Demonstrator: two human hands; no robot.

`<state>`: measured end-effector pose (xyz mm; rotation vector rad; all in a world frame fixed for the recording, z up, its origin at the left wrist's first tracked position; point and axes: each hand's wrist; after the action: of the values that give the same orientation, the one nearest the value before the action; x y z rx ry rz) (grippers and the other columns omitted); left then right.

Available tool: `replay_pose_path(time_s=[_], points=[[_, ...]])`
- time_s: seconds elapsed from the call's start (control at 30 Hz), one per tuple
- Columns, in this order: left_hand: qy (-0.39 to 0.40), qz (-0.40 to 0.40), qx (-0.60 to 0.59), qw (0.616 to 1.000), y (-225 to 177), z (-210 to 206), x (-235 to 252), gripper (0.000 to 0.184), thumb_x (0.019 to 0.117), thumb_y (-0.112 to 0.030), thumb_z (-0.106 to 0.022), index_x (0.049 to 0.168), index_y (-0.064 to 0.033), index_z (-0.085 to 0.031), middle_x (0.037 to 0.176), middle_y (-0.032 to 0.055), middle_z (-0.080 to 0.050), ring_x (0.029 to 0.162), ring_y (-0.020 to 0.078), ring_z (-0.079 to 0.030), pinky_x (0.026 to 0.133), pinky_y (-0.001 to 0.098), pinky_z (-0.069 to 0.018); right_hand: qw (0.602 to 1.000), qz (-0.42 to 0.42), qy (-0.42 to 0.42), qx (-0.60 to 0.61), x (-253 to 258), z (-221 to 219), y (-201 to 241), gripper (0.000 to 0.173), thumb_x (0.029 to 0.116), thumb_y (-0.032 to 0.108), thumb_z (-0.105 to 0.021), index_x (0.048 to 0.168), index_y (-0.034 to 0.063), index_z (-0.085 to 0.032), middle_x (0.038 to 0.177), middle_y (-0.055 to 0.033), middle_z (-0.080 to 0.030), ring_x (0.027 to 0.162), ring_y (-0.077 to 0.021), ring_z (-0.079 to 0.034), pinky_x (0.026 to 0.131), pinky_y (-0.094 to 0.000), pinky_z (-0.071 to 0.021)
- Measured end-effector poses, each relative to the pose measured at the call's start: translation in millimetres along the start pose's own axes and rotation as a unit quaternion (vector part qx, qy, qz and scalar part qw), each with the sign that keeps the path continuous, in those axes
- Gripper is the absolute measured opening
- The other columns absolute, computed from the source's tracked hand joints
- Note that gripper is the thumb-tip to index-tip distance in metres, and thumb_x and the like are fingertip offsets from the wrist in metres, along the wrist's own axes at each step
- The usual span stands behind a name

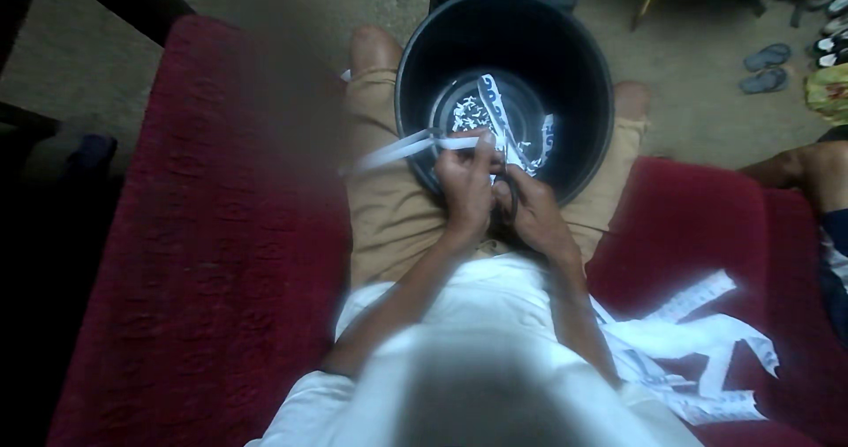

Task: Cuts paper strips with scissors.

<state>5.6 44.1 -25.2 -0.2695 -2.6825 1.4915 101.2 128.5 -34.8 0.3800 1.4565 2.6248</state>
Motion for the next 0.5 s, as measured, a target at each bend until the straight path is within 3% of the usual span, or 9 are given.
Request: replay_pose_path(time_s=[0.2, 0.33, 0.5], points=[[0.012, -0.001, 0.001, 1.0, 0, 1, 0, 0.009, 0.1004, -0.002, -0.061, 0.108, 0.0021, -0.061, 0.086, 0.0075, -0.066, 0.07, 0.0138, -0.067, 0.066, 0.0279, -0.0611, 1.0, 0.002, 0.001, -0.004, 5, 0, 3, 0.034, 0.1077, 0.033, -0.049, 0.129, 0.0092, -0.061, 0.077, -0.0028, -0.061, 0.054, -0.0101, -0.054, 0.046, -0.0268, -0.0484], [0.029, 0.005, 0.038, 0.999, -7, 10, 0, 0.014, 0.1041, -0.011, -0.059, 0.115, -0.0026, -0.06, 0.089, 0.0041, -0.065, 0.073, 0.0117, -0.066, 0.068, 0.0281, -0.0602, 1.0, -0.003, -0.002, 0.011, 6, 0, 1, 0.035, 0.1086, 0.033, -0.047, 0.131, 0.0106, -0.06, 0.072, -0.0021, -0.059, 0.05, -0.0108, -0.051, 0.042, -0.026, -0.045], [-0.031, -0.02, 0.011, 0.999, -11, 16, 9, 0.01, 0.1017, -0.006, -0.061, 0.109, 0.0004, -0.062, 0.085, 0.0066, -0.067, 0.071, 0.0164, -0.068, 0.068, 0.0341, -0.0627, 1.0, -0.005, -0.003, 0.015, 7, 0, 1, 0.036, 0.1094, 0.031, -0.045, 0.136, 0.0103, -0.058, 0.073, -0.0015, -0.06, 0.051, -0.0106, -0.052, 0.043, -0.0258, -0.0456]])
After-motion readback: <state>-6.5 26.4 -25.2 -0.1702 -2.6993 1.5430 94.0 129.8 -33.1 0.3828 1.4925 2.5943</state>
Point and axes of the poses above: each hand's wrist, its own x-axis towards the middle knuckle, its own z-axis out of the back of the hand, y = z × x
